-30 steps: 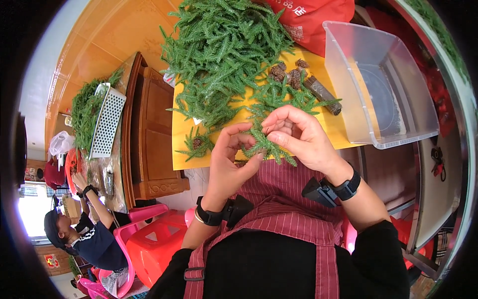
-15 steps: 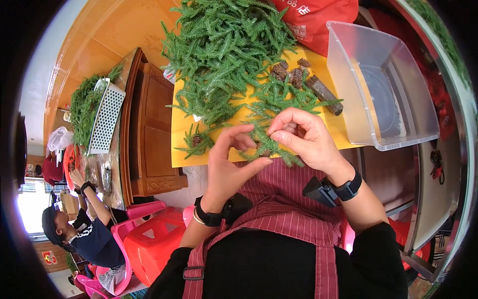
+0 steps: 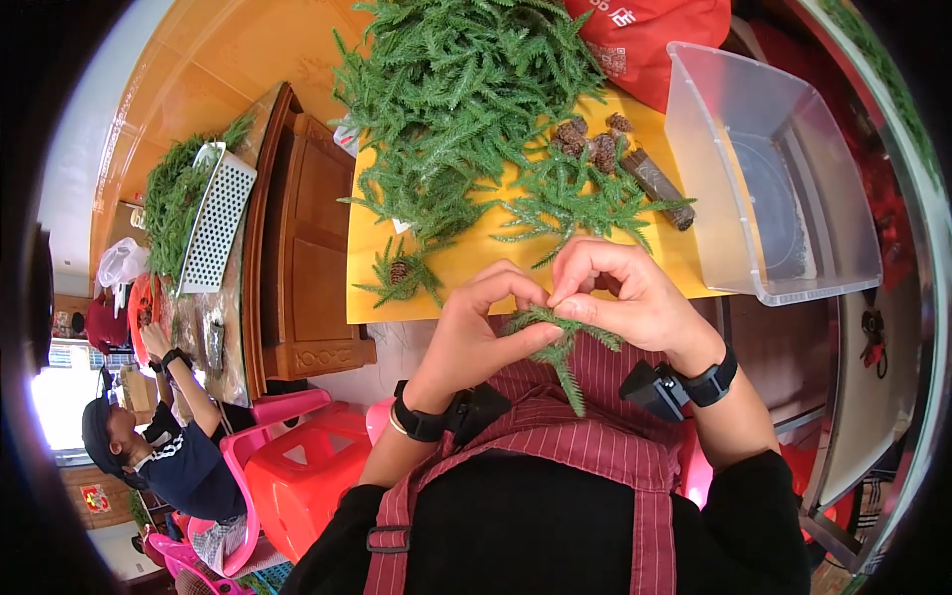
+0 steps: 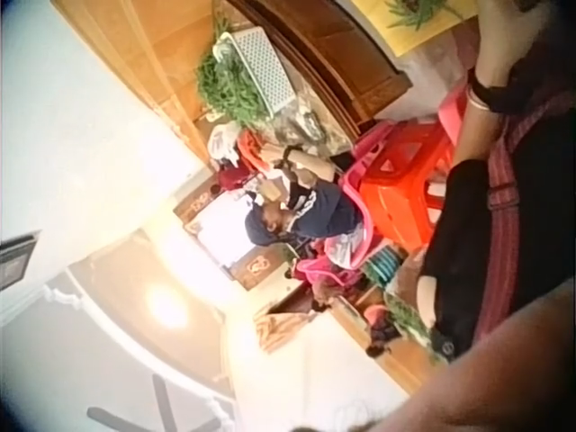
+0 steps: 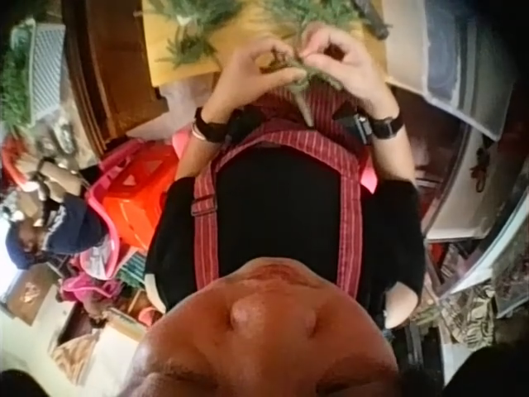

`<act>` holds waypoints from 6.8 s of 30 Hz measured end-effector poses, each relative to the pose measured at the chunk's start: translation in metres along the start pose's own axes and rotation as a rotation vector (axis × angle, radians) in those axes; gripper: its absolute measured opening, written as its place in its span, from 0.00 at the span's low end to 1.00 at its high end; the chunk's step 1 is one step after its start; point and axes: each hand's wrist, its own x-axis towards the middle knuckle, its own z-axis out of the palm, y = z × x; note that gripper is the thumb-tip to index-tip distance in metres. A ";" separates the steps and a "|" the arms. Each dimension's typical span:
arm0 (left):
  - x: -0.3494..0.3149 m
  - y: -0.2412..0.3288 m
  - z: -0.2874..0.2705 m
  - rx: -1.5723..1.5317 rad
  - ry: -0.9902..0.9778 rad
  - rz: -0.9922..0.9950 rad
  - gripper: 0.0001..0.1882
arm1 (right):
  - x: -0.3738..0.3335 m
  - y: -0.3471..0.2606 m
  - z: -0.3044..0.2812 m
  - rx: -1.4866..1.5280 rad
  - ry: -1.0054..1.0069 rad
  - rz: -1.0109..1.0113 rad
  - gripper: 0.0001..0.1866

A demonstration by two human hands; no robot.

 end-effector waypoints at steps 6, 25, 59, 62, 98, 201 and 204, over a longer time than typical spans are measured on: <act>-0.001 0.000 0.002 0.117 0.071 -0.035 0.11 | 0.001 0.007 0.008 0.097 0.025 0.007 0.04; -0.083 0.003 -0.117 -0.273 0.470 -0.319 0.04 | 0.126 0.079 0.091 -0.858 -0.389 -0.188 0.26; 0.011 -0.008 -0.107 0.678 0.382 -0.109 0.25 | 0.170 -0.074 -0.003 -1.155 0.144 -0.312 0.20; 0.022 -0.013 -0.082 0.485 0.054 -0.213 0.23 | 0.191 -0.071 -0.016 -1.453 0.269 -0.335 0.39; 0.126 -0.091 -0.066 0.789 0.268 -0.293 0.28 | 0.283 0.040 -0.012 -1.589 0.407 0.055 0.60; 0.157 -0.061 0.050 0.169 0.206 -0.164 0.10 | 0.024 0.052 -0.081 -1.070 0.747 -0.035 0.21; 0.161 -0.069 0.052 0.212 0.225 -0.060 0.09 | 0.023 0.052 -0.081 -1.046 0.739 -0.028 0.21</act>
